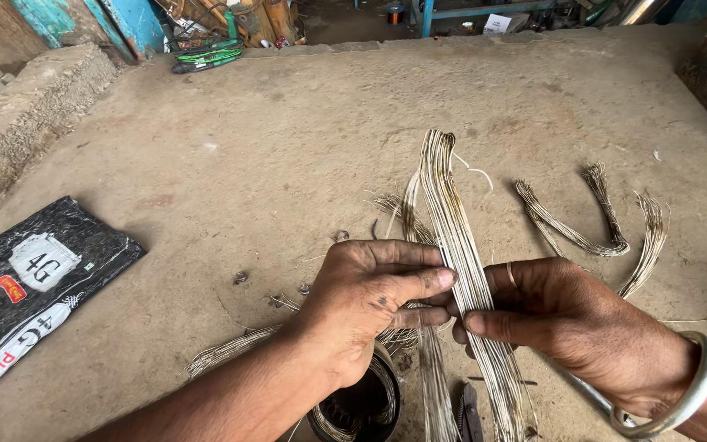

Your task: The person sits on the floor and repeatedly picks up bundles of thin wire strands, aligns them, and places them into a metal can. The person handles the strands by hand, organizing them into neat bundles before depositing them.

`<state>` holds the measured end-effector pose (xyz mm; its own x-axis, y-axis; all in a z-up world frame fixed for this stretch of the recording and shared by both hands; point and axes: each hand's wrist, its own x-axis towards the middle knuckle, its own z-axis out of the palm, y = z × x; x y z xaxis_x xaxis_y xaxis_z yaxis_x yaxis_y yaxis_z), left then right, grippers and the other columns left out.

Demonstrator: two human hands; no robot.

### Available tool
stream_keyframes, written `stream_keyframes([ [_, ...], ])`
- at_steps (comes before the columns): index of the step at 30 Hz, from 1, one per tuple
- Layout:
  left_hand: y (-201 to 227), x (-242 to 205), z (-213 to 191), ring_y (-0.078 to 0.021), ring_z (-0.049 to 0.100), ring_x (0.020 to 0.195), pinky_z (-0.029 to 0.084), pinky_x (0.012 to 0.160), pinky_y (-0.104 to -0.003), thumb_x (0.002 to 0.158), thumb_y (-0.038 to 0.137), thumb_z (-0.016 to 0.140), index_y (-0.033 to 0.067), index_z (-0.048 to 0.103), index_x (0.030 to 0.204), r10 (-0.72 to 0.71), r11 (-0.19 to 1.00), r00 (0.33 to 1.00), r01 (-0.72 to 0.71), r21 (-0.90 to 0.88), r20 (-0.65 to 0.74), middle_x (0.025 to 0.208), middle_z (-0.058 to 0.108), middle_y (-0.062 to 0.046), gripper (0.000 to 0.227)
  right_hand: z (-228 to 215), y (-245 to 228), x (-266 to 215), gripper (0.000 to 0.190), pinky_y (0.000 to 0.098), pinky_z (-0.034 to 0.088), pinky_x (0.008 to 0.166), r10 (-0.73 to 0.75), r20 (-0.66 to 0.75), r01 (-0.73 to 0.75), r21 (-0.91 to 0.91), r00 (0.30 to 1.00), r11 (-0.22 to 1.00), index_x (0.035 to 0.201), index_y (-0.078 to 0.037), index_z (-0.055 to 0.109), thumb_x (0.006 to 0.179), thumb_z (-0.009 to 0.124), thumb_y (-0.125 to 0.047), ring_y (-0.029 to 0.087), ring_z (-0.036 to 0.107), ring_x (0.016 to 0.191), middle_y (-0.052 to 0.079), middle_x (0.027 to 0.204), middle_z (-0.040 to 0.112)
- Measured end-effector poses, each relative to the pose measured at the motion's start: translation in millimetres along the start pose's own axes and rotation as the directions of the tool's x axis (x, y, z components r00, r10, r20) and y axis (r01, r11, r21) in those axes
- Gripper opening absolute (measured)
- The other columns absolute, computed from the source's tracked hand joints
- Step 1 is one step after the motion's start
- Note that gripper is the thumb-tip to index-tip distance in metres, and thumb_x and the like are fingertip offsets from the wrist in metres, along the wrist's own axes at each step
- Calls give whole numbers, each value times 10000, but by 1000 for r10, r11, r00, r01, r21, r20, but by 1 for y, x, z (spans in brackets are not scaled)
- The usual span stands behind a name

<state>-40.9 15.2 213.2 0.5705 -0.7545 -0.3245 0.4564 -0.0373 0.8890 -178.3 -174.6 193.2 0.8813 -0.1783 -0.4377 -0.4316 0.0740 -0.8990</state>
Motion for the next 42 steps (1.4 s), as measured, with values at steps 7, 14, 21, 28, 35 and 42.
stream_keyframes([
  [7,2,-1,4,-171,744,763,694,701,-354,827,83,750,4,700,876,-39,999,999,39,-25,-1,823,713,-88,106,-5,5,0,305,444,610,912,-23,39,24,-23,999,999,1112,72,721,866,761,-103,270,775,910,206,924,781],
  [14,-4,-1,5,-142,670,651,668,607,-342,876,127,759,25,725,929,-106,992,990,98,77,98,799,696,-76,120,-9,6,1,332,445,612,920,-45,54,45,-9,998,999,1166,43,705,885,760,-127,271,789,955,202,962,760],
  [21,-6,5,2,-133,703,658,675,606,-327,902,102,733,-8,736,958,-84,973,992,63,221,89,802,722,-104,124,-3,3,0,327,437,564,920,-57,88,60,-34,994,998,1161,47,714,898,774,-139,261,712,962,187,954,769],
  [28,-6,4,-5,-191,728,680,661,623,-375,861,78,758,-33,710,898,-18,996,990,5,90,141,804,741,-140,126,-4,-2,-5,278,428,611,827,24,-37,-28,-125,999,992,1082,26,756,866,763,-150,232,759,825,192,867,807],
  [35,-6,6,-5,-154,683,615,693,635,-385,880,116,748,9,689,893,-53,995,989,41,87,139,740,665,-94,123,-11,6,-2,279,428,617,865,-104,71,111,-113,992,987,1076,36,754,894,774,-175,228,751,872,163,903,780],
  [42,-10,5,0,-153,681,554,611,557,-315,899,160,746,31,735,879,-88,965,991,59,256,102,632,688,-63,132,-5,8,-3,307,442,607,866,-15,15,18,-166,1000,986,1092,25,742,866,775,-180,231,713,865,173,883,803],
])
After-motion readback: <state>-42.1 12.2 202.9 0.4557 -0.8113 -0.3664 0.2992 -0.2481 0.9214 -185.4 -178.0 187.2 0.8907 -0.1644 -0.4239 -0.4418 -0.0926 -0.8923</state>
